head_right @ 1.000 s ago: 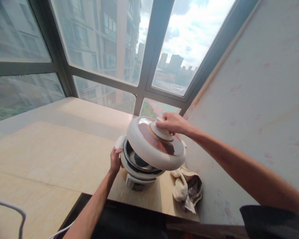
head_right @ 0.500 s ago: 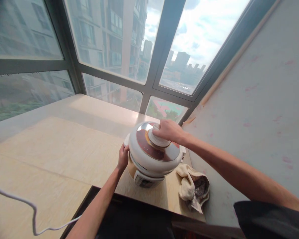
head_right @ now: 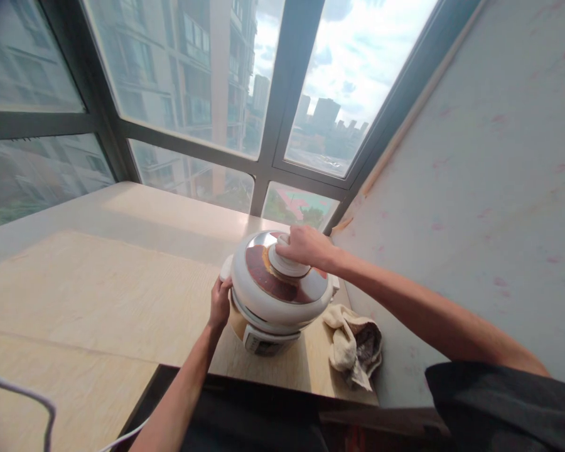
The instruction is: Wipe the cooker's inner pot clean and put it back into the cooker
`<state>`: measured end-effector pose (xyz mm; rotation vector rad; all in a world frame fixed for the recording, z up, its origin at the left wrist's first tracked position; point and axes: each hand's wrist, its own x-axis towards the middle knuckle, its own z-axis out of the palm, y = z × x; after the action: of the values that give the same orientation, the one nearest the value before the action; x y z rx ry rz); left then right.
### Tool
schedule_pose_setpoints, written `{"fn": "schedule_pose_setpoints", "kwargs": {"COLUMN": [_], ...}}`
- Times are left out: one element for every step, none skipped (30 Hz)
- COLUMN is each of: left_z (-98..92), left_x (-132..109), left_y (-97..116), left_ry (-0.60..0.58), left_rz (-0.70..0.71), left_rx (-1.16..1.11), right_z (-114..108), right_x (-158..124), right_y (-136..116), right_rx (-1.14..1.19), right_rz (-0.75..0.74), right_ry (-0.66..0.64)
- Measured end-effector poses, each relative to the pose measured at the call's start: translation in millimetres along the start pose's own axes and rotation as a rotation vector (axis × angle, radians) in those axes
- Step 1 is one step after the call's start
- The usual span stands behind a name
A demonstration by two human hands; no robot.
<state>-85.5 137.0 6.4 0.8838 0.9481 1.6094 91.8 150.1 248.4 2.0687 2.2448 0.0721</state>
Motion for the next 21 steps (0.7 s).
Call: {"fn": "schedule_pose_setpoints", "kwargs": {"left_z": [0.1, 0.2, 0.4, 0.6, 0.7, 0.8, 0.7, 0.5, 0.3, 0.0, -0.2, -0.5, -0.6, -0.7, -0.7, -0.6, -0.5, -0.3, -0.2, -0.1, -0.1], "left_x": [-1, -1, -2, -2, -2, -2, -2, -2, -2, -2, -2, -2, -2, -3, -3, -4, -4, -5, -5, -6, -6], "left_y": [1, 2, 3, 3, 3, 4, 4, 4, 4, 4, 4, 4, 4, 4, 4, 4, 4, 3, 3, 3, 2], "left_ry": [-0.003, -0.003, 0.001, 0.008, 0.016, 0.023, 0.026, 0.027, 0.024, 0.019, 0.009, -0.002, -0.014, -0.023, -0.026, -0.022, -0.016, -0.012, -0.014, -0.019, -0.026], "left_rz": [-0.013, -0.024, -0.032, -0.038, -0.042, -0.043, -0.044, -0.044, -0.042, -0.041, -0.040, -0.040, -0.039, -0.038, -0.039, -0.040, -0.044, -0.049, -0.055, -0.058, -0.058], "left_rx": [-0.008, -0.014, -0.016, -0.014, -0.009, -0.004, 0.001, 0.004, 0.005, 0.003, 0.000, -0.004, -0.010, -0.015, -0.020, -0.023, -0.025, -0.028, -0.034, -0.039, -0.045], "right_z": [0, 1, 2, 3, 4, 5, 6, 7, 8, 9, 10, 12, 12, 13, 14, 15, 15, 16, 16, 16, 17], "right_x": [0, 1, 1, 1, 1, 1, 1, 1, 0, 0, -1, -1, -2, -2, -3, -3, -3, -4, -4, -4, -5], "right_y": [1, 3, 4, 5, 6, 7, 8, 8, 8, 8, 8, 8, 8, 8, 7, 7, 7, 7, 6, 6, 6], "right_rx": [-0.003, -0.003, 0.000, 0.003, 0.005, 0.004, 0.000, -0.005, -0.010, -0.015, -0.018, -0.019, -0.019, -0.018, -0.017, -0.018, -0.019, -0.021, -0.023, -0.024, -0.026], "right_rz": [0.004, 0.007, 0.009, 0.012, 0.012, 0.010, 0.005, -0.001, -0.009, -0.018, -0.027, -0.033, -0.039, -0.043, -0.045, -0.044, -0.046, -0.049, -0.052, -0.056, -0.059], "right_ry": [0.003, 0.008, 0.012, 0.015, 0.019, 0.021, 0.025, 0.034, 0.043, 0.050, 0.056, 0.059, 0.058, 0.056, 0.052, 0.050, 0.047, 0.045, 0.044, 0.041, 0.037]}}
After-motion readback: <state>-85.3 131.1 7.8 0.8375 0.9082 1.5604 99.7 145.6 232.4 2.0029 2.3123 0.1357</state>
